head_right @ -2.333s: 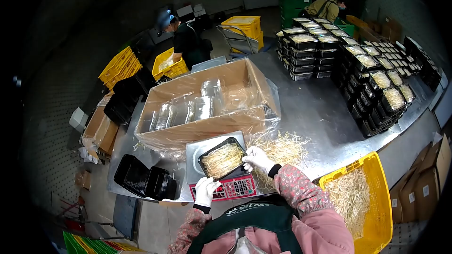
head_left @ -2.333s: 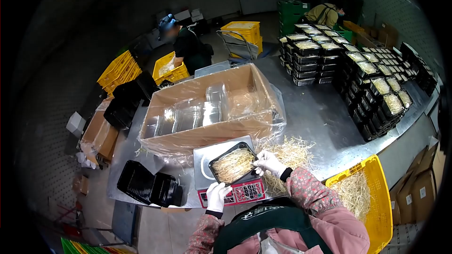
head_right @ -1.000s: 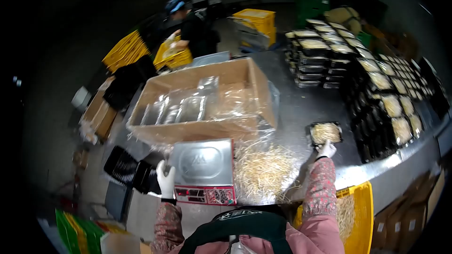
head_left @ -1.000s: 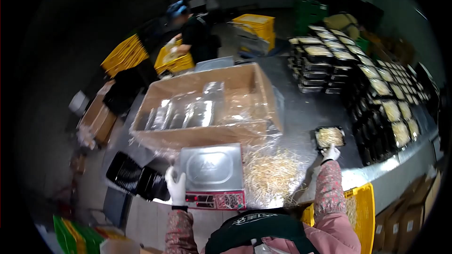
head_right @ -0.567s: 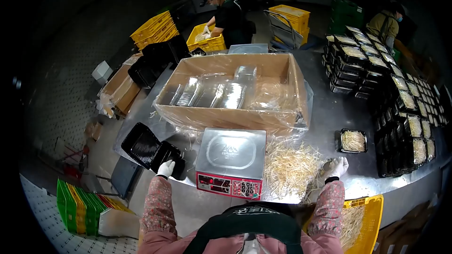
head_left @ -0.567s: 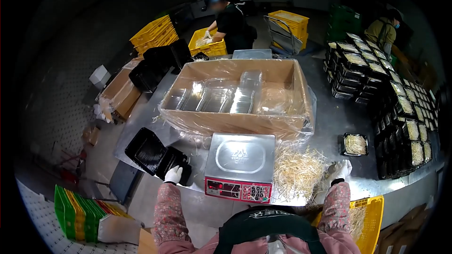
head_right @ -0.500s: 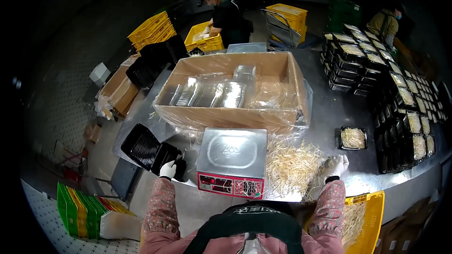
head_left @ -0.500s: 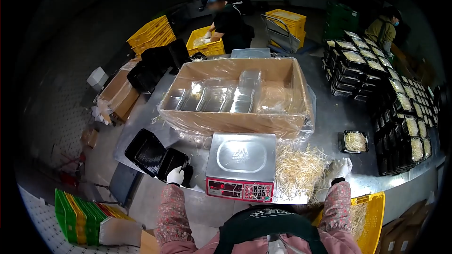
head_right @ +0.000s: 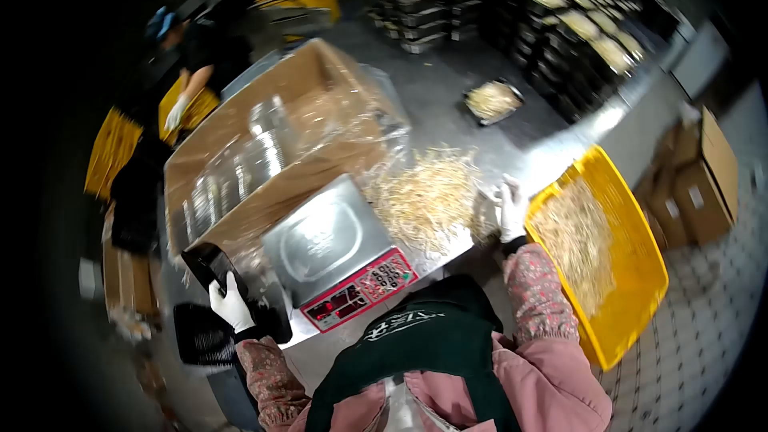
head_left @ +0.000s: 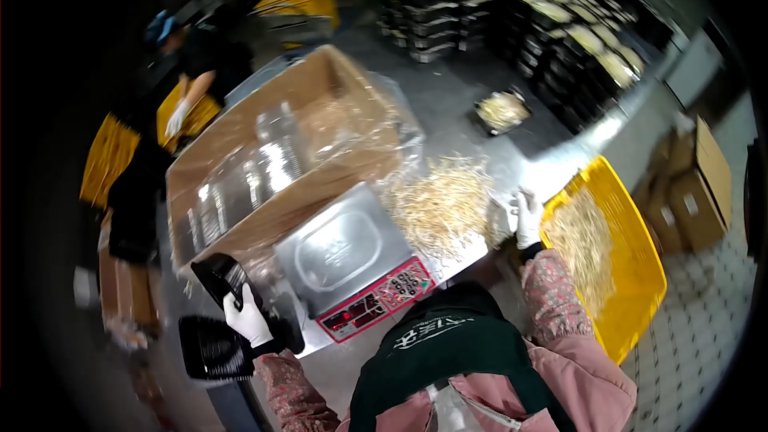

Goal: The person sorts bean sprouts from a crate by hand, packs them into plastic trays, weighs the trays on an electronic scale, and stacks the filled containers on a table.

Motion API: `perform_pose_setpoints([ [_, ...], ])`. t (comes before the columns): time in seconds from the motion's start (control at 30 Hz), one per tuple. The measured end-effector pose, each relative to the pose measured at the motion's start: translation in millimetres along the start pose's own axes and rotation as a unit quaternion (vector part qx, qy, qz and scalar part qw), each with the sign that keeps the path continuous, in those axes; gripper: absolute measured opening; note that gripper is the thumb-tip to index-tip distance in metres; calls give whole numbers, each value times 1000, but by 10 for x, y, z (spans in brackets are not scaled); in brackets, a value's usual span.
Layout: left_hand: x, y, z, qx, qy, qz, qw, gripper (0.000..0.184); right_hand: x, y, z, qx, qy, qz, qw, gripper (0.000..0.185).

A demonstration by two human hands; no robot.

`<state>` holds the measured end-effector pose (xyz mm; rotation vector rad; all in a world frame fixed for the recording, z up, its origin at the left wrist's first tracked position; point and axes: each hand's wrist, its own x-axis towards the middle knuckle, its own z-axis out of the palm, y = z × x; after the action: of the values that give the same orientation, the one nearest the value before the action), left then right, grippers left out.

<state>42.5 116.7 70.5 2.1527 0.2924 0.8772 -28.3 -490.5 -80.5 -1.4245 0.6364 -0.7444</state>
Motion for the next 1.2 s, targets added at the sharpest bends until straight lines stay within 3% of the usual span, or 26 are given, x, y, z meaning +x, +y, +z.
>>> perform_pose_setpoints([
  [0.03,7,553,276,-75,-35,-1,997,19,-161,-133,-13,-19,6,-7,1000,25],
  [0.07,41,506,601,-188,-147,-150,959,19,-325,-253,-35,-17,6,1,1000,24],
  [0.1,-94,1067,893,-118,-143,79,979,21,-483,-318,-59,-12,6,7,1000,22],
  [0.13,-209,1242,1236,-116,-181,216,952,20,-638,-255,-108,-18,-4,-1,1000,22],
  [0.17,-428,1719,1415,-216,-319,140,912,21,-804,-195,-170,-27,-13,-9,1000,23],
  [0.2,-586,1787,1793,-222,-378,279,854,25,-1000,-273,-201,-104,-30,-44,993,20],
  [0.23,-841,1951,2107,-214,-441,316,813,28,-1206,-415,-223,-186,-42,-72,979,18],
  [0.33,-1540,2173,2909,-174,-484,451,730,23,-1699,-772,-370,-224,-125,-71,964,15],
  [0.43,-1832,1910,3680,-102,-488,533,684,20,-2033,-865,-671,-228,-177,-48,956,18],
  [0.5,-1772,1796,3986,14,-536,542,647,26,-2168,-954,-969,-230,-153,-41,960,19],
  [0.57,-1746,2071,3728,49,-475,592,650,41,-2253,-1026,-1444,-228,-91,-20,969,20],
  [0.67,-1790,2585,3389,-38,-471,569,673,62,-2327,-1143,-2402,-237,126,17,963,23],
  [0.77,-2208,2949,3192,-212,-607,372,669,53,-2159,-1047,-3429,-129,306,40,943,33],
  [0.83,-2689,3305,3044,-223,-648,362,631,53,-1902,-903,-3992,-286,304,53,907,47],
  [0.9,-3234,3678,3000,-239,-703,391,543,62,-1508,-579,-4366,-316,230,135,910,80],
  [1.03,-4325,3884,3617,-78,-740,526,412,90,-600,366,-4547,-383,53,236,891,115],
  [1.1,-4784,3835,3946,-22,-733,546,405,113,-293,476,-4349,-359,41,321,875,124],
  [1.17,-5039,3812,4066,11,-718,551,425,122,-175,500,-4100,-301,23,329,895,125],
  [1.2,-5098,3721,4114,43,-733,550,399,126,-178,458,-3889,-348,-23,300,888,124],
])
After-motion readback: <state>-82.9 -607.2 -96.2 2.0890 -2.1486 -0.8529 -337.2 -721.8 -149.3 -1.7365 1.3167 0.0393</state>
